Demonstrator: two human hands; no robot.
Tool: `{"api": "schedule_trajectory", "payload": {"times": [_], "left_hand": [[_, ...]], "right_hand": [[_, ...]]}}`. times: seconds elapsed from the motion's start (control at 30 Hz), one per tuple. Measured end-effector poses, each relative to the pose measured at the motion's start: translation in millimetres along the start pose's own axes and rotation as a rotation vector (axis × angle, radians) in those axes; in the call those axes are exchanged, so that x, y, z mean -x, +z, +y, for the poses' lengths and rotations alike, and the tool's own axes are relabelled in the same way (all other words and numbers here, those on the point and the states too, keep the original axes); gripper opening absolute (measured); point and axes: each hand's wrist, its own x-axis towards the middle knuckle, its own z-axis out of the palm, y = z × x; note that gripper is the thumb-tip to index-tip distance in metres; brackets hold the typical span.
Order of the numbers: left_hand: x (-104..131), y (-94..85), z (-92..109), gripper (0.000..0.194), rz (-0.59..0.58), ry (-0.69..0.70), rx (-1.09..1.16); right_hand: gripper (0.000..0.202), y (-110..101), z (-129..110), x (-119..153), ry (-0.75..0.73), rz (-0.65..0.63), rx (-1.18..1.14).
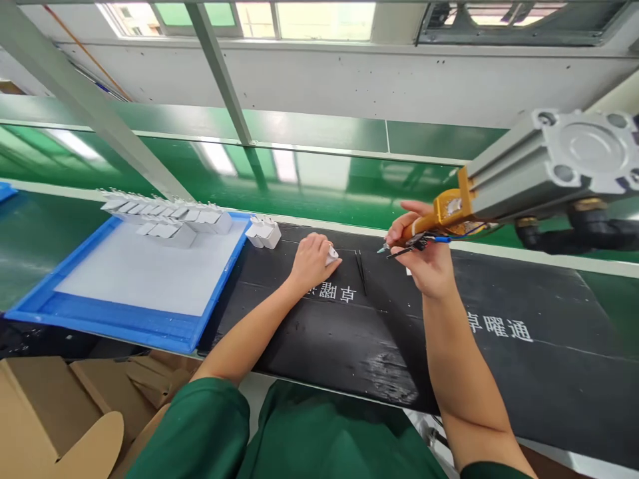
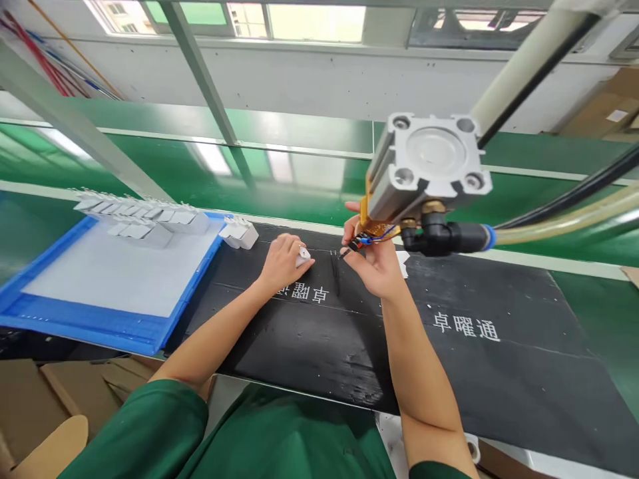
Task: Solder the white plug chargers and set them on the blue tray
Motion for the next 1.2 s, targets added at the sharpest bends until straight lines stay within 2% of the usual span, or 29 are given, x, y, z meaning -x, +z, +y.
{"api": "schedule_trajectory", "payload": {"times": [0.1, 0.17, 0.23, 0.37, 0.47, 0.6, 0.8, 0.87, 0.93, 1.0, 1.07, 1.13, 1.2], "left_hand": [[-3.9, -3.9, -21.8, 0.033, 0.211, -0.178, -0.109], [-5.5, -8.2, -36.4, 0.034, 0.281, -0.301, -0.16], [-5.9, -13.6, -48.6, 0.045, 0.314, -0.394, -0.183], [-4.3, -27.1, -65.6, 0.087, 0.269, -0.541, -0.136], [-1.8, -35.1, -75.0, 0.104, 0.197, -0.616, -0.038], [-0.2, -36.4, -82.7, 0.105, 0.15, -0.645, -0.032], [-5.6, -28.3, -83.9, 0.092, 0.183, -0.637, -0.011], [-8.9, -30.1, -86.6, 0.091, 0.247, -0.674, 0.157], [-11.7, -36.4, -90.5, 0.091, 0.315, -0.713, 0.441], [-12.5, -46.8, -93.0, 0.08, 0.333, -0.708, 0.754], [-10.5, -59.4, -91.7, 0.072, 0.312, -0.635, 1.075], [-6.2, -72.1, -86.1, 0.076, 0.293, -0.53, 1.36], [-1.1, -83.4, -78.3, 0.081, 0.285, -0.458, 1.51]], "right_hand": [[0.05, -0.7, 0.4, -0.3, 0.008, 0.01, -0.002], [0.048, -0.6, -0.1, -0.4, 0.015, 0.012, -0.003], [0.047, -0.3, -0.8, -0.6, 0.02, 0.014, -0.008], [0.047, -0.1, -1.3, -0.7, 0.033, 0.02, -0.009], [0.047, -0.7, -0.4, -0.3, 0.037, 0.019, -0.011], [0.047, -1.5, 0.7, -0.2, 0.034, 0.029, -0.007], [0.046, -1.0, -0.4, -1.3, 0.031, 0.039, -0.005], [0.047, -1.0, -0.8, -1.4, 0.037, 0.032, -0.008], [0.049, -1.2, -0.8, -1.3, 0.036, 0.026, -0.019], [0.049, -1.6, -0.5, -0.9, 0.034, 0.022, -0.027], [0.049, -2.1, 0.0, -0.5, 0.041, 0.023, -0.026], [0.049, -2.6, 0.6, -0.2, 0.052, 0.03, -0.02], [0.049, -2.9, 1.3, -0.4, 0.055, 0.038, -0.016]]}}
